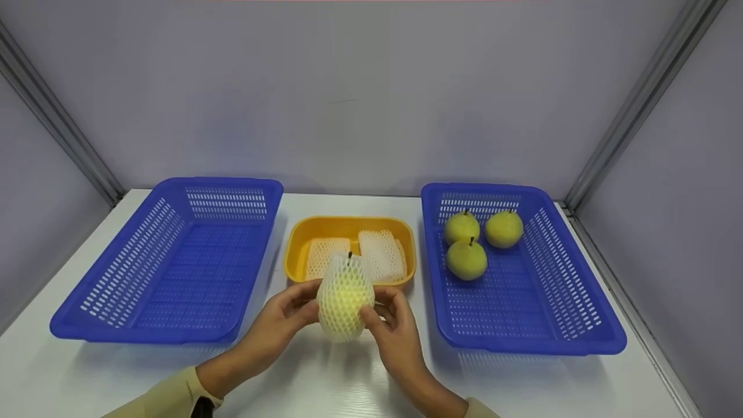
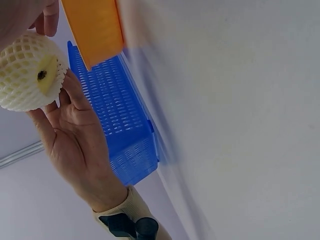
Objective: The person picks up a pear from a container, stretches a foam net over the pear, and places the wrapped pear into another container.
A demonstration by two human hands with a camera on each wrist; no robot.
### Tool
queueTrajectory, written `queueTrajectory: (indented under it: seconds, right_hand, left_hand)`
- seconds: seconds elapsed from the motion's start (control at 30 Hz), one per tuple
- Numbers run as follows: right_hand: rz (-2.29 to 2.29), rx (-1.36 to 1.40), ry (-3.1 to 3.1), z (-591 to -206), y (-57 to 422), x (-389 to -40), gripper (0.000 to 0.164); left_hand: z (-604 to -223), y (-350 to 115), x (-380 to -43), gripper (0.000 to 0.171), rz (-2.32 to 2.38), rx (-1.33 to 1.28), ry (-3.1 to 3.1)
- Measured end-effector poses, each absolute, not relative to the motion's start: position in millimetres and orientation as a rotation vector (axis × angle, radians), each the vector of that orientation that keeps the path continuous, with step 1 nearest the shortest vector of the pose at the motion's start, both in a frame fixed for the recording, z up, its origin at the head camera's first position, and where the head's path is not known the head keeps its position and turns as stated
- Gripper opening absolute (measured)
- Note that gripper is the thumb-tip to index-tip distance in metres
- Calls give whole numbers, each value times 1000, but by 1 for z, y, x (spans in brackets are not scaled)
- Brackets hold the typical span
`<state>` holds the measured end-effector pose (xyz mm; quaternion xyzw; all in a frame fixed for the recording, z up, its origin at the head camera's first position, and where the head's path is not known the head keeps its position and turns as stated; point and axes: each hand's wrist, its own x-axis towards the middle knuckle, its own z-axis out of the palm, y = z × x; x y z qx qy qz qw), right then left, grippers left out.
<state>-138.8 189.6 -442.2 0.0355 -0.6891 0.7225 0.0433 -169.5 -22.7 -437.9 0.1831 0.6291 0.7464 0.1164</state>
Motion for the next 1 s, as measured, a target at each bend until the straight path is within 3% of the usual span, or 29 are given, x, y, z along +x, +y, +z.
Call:
queueTrajectory:
  seconds: [0.3, 0.8, 1.0]
  right_hand:
    - [2301, 189, -2060, -442, 190, -137, 41]
    - [2262, 93, -2056, -443, 191, -139, 31]
    - [2291, 162, -2075, -445, 190, -137, 42]
  left_hand:
    - [-438, -20, -168, 68, 2105, 563, 1832]
    - [-437, -24, -170, 61, 2181, 506, 1814]
    - [-435, -24, -169, 71, 2157, 485, 1854]
